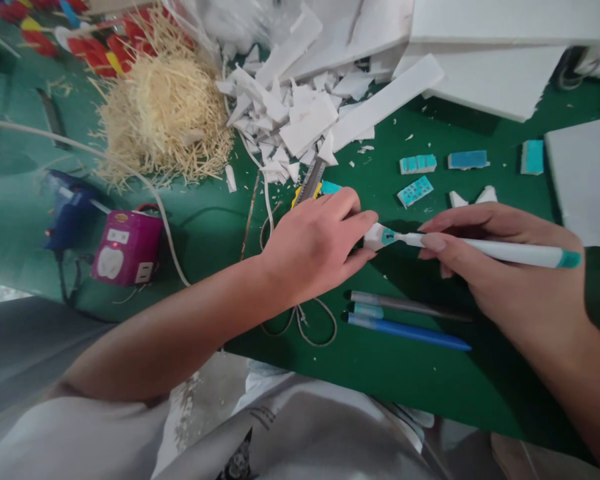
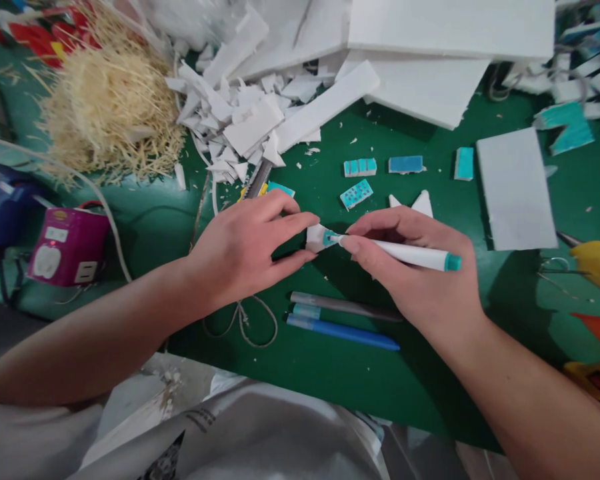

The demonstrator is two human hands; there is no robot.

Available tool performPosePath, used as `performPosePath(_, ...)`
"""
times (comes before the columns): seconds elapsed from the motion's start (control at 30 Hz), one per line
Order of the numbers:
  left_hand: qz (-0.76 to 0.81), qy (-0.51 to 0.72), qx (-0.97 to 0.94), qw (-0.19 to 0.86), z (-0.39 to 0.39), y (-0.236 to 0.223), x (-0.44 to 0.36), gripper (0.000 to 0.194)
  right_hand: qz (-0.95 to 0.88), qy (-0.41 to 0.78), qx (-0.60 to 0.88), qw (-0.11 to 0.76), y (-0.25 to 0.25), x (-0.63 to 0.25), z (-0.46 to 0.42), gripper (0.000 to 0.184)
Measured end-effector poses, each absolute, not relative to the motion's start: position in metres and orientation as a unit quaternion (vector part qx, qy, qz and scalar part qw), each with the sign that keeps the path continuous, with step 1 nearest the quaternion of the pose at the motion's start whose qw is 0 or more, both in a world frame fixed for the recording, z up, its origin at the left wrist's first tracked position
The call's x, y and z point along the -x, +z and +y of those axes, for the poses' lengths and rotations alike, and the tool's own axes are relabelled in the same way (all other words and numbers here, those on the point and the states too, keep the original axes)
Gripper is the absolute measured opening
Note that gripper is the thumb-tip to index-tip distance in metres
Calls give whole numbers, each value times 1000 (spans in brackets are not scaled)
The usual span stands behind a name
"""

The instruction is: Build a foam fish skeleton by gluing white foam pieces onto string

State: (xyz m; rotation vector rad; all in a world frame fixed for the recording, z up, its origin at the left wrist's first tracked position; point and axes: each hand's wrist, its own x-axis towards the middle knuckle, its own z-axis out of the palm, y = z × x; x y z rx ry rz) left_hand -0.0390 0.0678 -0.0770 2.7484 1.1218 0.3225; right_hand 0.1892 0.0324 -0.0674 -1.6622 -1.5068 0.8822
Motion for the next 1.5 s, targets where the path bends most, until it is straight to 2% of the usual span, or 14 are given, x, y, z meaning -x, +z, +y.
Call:
performPosePath(0.27, 375, 112, -917, 76, 67, -78, 39, 22, -556, 336, 667, 365, -60, -182, 25, 5)
performPosePath(0.4, 378, 111, -916, 77, 67, -78, 40, 22, -544, 333, 679, 363, -60, -178, 24, 10)
performPosePath(0.6, 377, 112, -916, 81, 67, -77, 40, 21, -574, 306, 672, 353, -63, -182, 26, 6)
performPosePath(0.7, 372, 115, -918, 77, 67, -77, 40, 21, -577, 320, 665, 351, -64, -184, 28, 12)
performPosePath(0.9, 375, 104, -918, 76, 67, -78, 39, 21, -586, 308, 644, 384, -70, -183, 25, 9)
performPosePath(1.0, 374, 103, -919, 77, 67, -77, 39, 22, -575, 302, 664, 370, -68, -182, 24, 14)
performPosePath(1.17, 373, 110, -918, 76, 67, -78, 39, 22, -579, 326, 657, 356, -65, -183, 25, 13)
performPosePath(1.43, 373, 108, -919, 75, 68, -78, 40, 21, -570, 322, 649, 389, -68, -182, 30, 16)
performPosePath(1.5, 373, 108, -919, 73, 67, -78, 40, 21, -566, 313, 655, 391, -70, -183, 30, 12)
